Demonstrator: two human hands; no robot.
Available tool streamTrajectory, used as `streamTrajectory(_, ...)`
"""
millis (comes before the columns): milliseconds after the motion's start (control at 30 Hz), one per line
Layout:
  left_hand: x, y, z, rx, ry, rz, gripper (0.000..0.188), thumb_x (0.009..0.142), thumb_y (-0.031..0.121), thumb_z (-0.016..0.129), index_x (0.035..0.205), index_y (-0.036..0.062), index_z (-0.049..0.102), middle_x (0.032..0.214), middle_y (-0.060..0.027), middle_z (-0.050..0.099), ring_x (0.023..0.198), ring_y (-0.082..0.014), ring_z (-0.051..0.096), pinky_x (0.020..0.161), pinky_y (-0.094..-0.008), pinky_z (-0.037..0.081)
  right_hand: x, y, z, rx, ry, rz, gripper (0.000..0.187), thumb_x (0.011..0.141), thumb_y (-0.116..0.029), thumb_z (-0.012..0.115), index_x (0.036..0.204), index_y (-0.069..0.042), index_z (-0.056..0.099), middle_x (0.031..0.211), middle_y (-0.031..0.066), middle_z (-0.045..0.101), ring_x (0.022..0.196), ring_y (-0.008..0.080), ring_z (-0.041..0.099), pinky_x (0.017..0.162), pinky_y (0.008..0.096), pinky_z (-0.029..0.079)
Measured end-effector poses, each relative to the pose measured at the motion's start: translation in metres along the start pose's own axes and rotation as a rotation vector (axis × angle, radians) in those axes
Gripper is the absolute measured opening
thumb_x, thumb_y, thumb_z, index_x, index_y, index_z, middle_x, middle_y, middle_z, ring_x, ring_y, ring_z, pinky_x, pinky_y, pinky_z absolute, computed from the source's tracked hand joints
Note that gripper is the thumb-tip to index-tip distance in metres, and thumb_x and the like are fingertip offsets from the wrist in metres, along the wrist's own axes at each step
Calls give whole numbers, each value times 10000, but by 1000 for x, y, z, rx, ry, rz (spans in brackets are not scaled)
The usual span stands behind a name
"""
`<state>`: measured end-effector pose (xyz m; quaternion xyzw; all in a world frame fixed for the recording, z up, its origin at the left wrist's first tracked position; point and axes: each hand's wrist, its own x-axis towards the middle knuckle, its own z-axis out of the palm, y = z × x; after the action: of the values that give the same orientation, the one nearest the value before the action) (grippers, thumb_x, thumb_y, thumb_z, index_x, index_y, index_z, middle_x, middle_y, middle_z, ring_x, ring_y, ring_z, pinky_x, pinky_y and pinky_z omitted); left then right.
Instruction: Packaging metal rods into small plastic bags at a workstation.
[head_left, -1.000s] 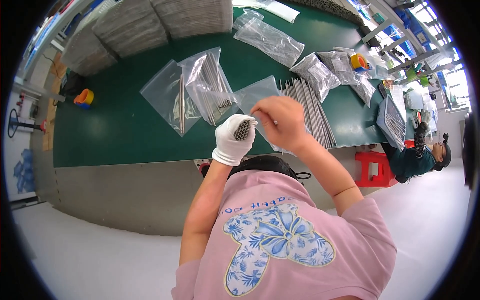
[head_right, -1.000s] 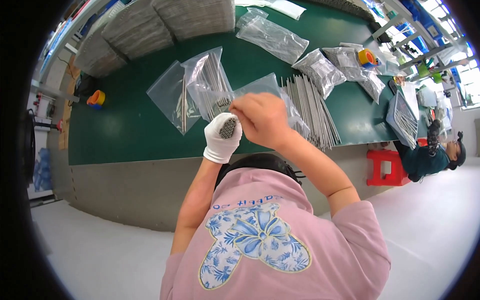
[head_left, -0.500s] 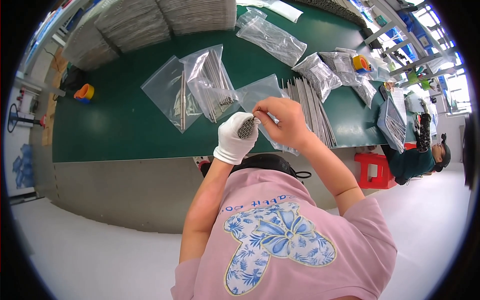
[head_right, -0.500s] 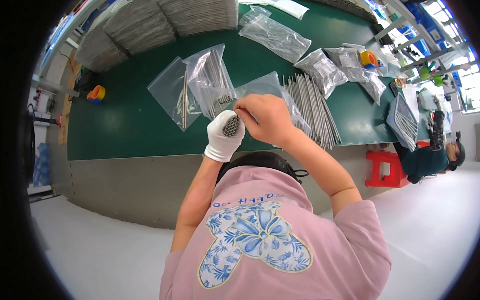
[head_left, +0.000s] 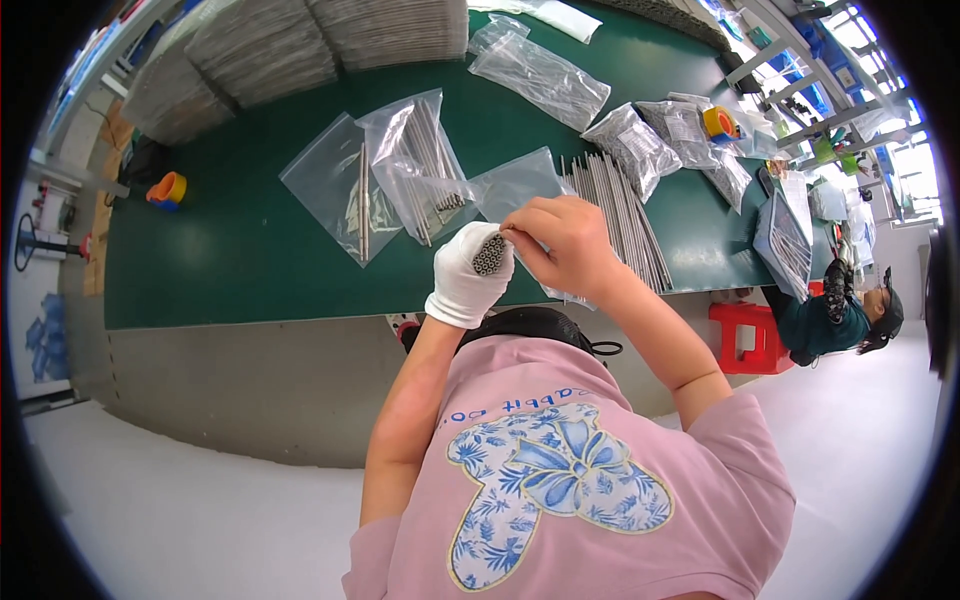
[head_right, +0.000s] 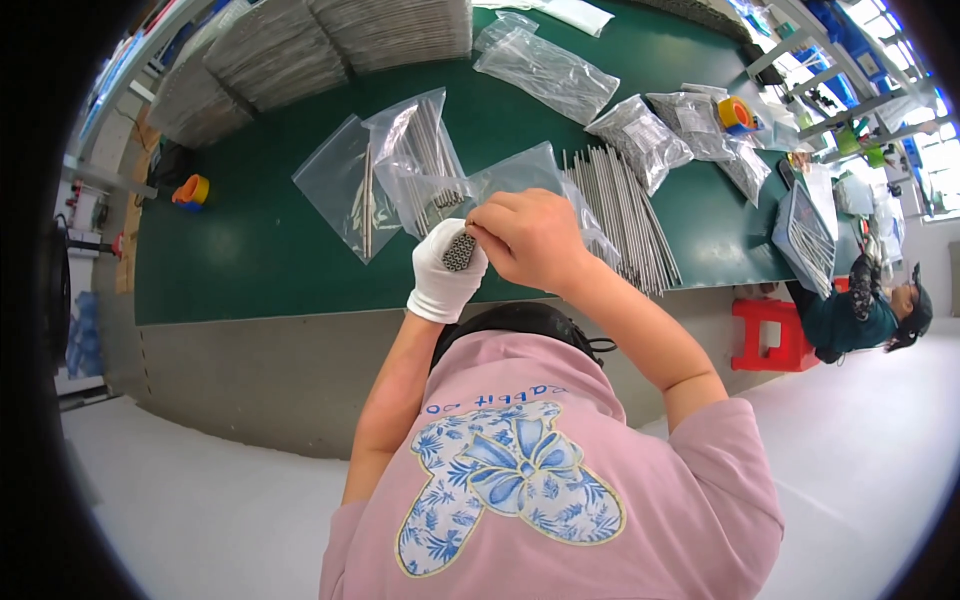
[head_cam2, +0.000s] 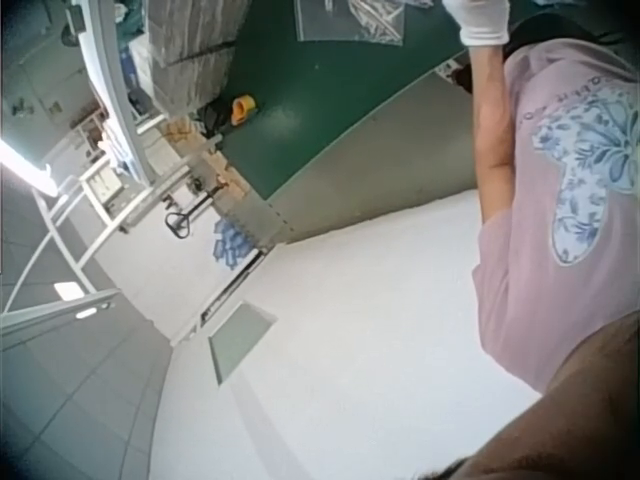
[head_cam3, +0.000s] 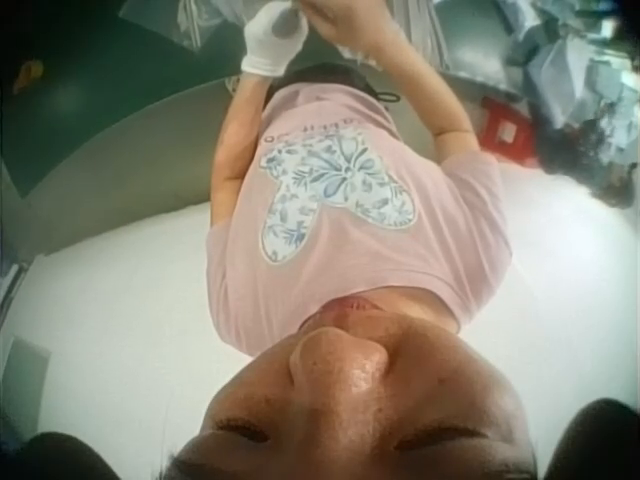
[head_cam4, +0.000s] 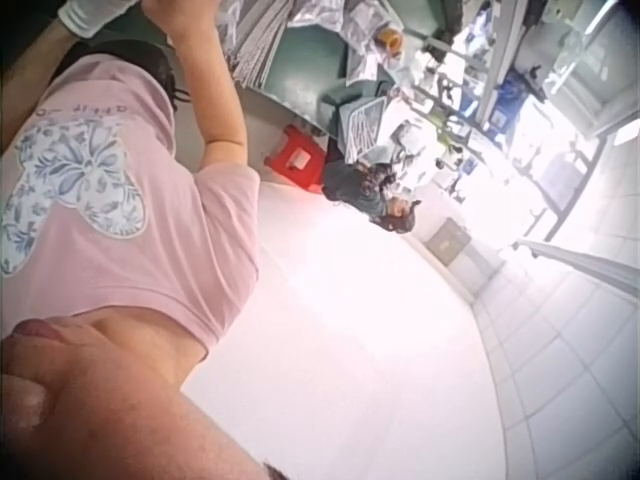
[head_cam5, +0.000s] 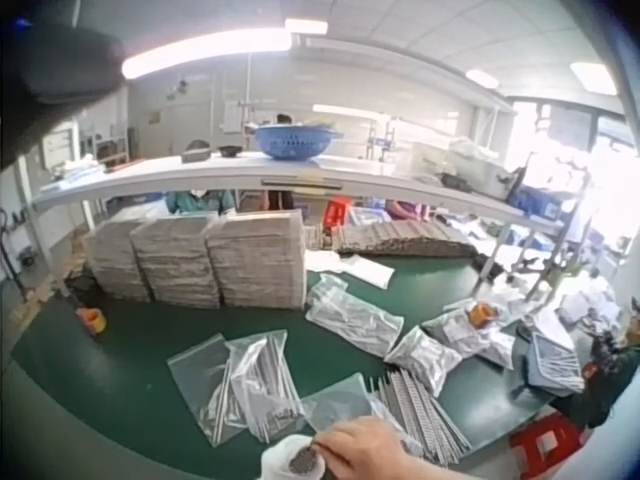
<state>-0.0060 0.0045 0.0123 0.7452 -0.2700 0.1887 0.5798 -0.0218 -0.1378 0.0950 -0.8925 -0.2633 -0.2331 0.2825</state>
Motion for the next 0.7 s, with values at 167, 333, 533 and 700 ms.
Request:
streamTrajectory(167,1,6,0,-20,41,23,187,710,-7,662,881,42,604,795,-117,618,690,-284,616,615,-323,500,-3,1,2,-23,-12,78,55,711,-93,656,757,-88,626,688,41,600,584,236,566,520,327,423)
streamTrajectory(333,-5,1,2,30,56,17,167,730,7,671,883,41,613,807,-117,627,705,-284,622,638,-320,502,-9,2,6,27,90,96,97,715,-78,667,800,-88,620,720,42,615,607,243,579,540,336,437)
streamTrajectory(533,-16,-7,-7,67,85,-28,137,737,10,672,864,30,624,803,-101,638,701,-239,628,667,-308,499,-3,-5,13,60,190,89,93,737,-94,654,819,-99,611,719,43,602,625,261,582,561,360,442)
streamTrajectory(700,-3,0,1,33,46,-21,120,742,-30,643,846,28,630,791,-94,640,693,-223,627,662,-294,499,-4,3,3,129,182,171,68,757,-81,641,824,-79,635,720,74,617,641,273,589,563,354,445)
